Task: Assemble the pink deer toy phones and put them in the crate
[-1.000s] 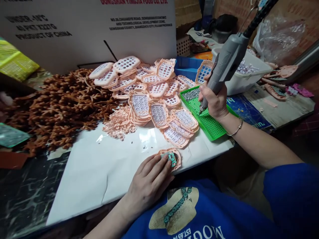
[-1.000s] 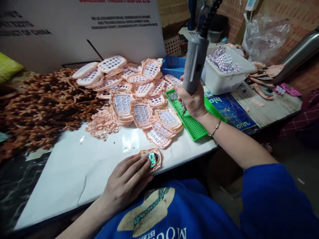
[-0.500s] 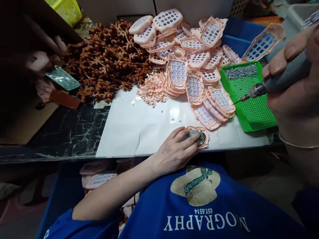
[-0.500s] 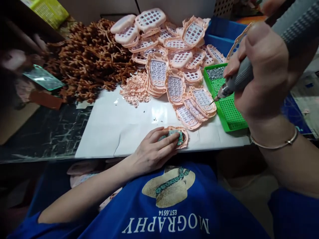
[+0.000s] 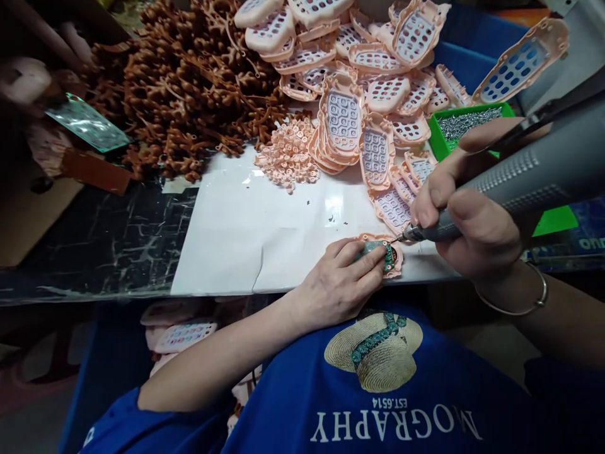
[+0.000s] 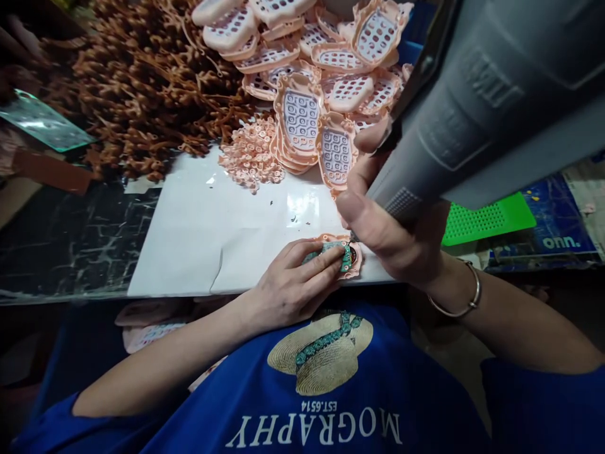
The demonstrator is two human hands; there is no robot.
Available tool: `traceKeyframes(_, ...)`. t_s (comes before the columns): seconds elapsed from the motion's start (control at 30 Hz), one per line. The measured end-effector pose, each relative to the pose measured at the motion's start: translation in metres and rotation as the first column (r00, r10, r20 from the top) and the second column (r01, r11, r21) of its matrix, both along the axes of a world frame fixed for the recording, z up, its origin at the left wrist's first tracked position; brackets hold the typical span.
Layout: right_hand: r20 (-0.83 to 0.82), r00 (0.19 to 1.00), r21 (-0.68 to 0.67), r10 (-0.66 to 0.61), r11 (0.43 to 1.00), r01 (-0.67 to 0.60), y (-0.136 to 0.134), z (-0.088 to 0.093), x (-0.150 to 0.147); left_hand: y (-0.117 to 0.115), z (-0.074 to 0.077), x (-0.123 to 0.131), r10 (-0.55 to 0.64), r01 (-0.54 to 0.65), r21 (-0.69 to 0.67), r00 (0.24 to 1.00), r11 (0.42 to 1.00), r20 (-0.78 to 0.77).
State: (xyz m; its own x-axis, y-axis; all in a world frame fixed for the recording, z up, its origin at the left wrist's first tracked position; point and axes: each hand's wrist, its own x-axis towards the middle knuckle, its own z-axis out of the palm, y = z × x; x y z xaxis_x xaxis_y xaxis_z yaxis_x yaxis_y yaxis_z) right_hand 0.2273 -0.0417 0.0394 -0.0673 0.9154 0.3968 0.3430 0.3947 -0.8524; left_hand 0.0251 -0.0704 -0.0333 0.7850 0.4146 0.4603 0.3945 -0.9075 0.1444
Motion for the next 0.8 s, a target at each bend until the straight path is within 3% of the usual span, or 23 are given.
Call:
traceKeyframes(0.1,-0.285,0.956,0.043,0.063,0.998,-0.053,0.002,-0.005,-0.004,0.001,-0.001,0.0,0.003,-0.003,0.008,1.0,1.0,0.0)
traceKeyframes(0.27,-0.465,0.87,0.125,0.165,0.985,-0.12,0.006,-0.002,-0.011,0.001,-0.001,0.0,0.008,-0.008,0.016,1.0,1.0,0.01)
traceKeyframes(0.5,-0.466,0.876,0.073,0.128,0.992,-0.107,0.006,-0.004,-0.007,0.001,-0.002,0.0,-0.003,0.003,-0.002,0.999,1.0,0.037)
traceKeyframes(0.8,-0.432,0.885,0.077,0.173,0.985,-0.155,0.006,-0.008,-0.006,0.001,-0.002,0.0,-0.007,0.008,-0.032,0.999,0.999,0.038)
